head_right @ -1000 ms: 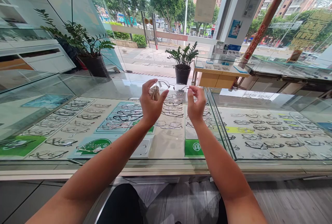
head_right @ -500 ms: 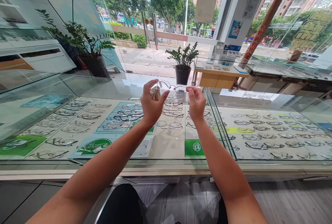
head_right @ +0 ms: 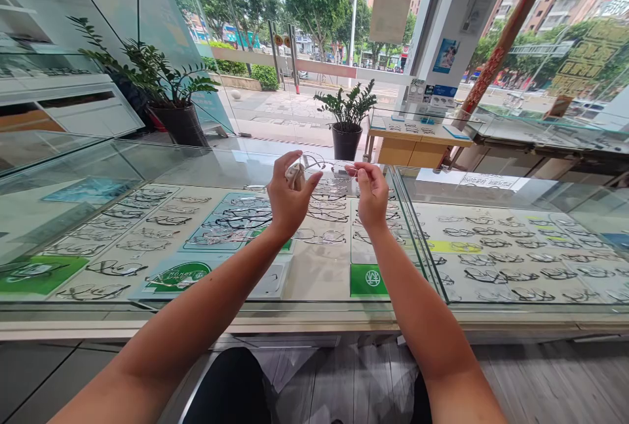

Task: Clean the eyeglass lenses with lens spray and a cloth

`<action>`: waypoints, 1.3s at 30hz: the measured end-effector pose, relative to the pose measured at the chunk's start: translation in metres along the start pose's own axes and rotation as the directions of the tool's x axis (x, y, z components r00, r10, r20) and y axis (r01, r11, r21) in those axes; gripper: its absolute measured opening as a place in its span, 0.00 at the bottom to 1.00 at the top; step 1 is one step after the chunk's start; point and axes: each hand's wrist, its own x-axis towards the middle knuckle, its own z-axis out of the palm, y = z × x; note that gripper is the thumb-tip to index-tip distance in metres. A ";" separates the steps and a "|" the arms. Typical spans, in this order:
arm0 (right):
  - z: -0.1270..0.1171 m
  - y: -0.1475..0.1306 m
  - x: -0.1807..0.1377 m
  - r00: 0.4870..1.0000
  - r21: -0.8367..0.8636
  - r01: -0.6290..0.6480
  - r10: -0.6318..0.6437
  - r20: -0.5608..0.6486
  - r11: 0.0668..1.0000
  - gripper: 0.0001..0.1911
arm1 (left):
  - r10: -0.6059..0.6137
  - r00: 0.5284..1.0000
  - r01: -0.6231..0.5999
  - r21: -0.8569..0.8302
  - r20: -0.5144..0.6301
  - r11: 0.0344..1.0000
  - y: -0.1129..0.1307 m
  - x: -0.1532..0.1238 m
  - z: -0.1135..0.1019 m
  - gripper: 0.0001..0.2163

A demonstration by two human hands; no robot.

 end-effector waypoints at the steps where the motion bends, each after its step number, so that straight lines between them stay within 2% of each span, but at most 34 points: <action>1: 0.000 0.000 0.000 1.000 0.005 -0.003 0.003 0.000 1.000 0.14 | -0.005 1.000 0.005 0.000 0.002 1.000 0.000 0.000 0.000 0.26; 18: -0.001 0.001 0.002 0.999 0.054 -0.030 0.028 0.047 0.998 0.15 | -0.001 1.000 0.001 -0.030 -0.012 1.000 -0.006 0.001 0.001 0.28; 26: 0.003 0.003 0.001 0.992 0.151 -0.114 0.105 0.067 0.982 0.13 | -0.103 0.994 0.106 -0.176 0.027 0.979 -0.028 0.002 0.007 0.35; 31: 0.005 0.005 -0.001 0.985 0.173 -0.159 0.145 0.088 0.972 0.13 | -0.142 0.988 0.152 -0.201 0.066 0.968 -0.037 0.005 0.006 0.37; 35: 0.005 0.006 -0.001 0.979 0.167 -0.190 0.174 0.107 0.967 0.16 | -0.172 0.982 0.187 -0.251 0.081 0.950 -0.031 0.007 0.005 0.38; 39: 0.003 0.002 0.000 0.965 0.175 -0.254 0.236 0.114 0.951 0.12 | -0.276 0.955 0.298 -0.347 0.111 0.890 -0.018 0.010 0.004 0.37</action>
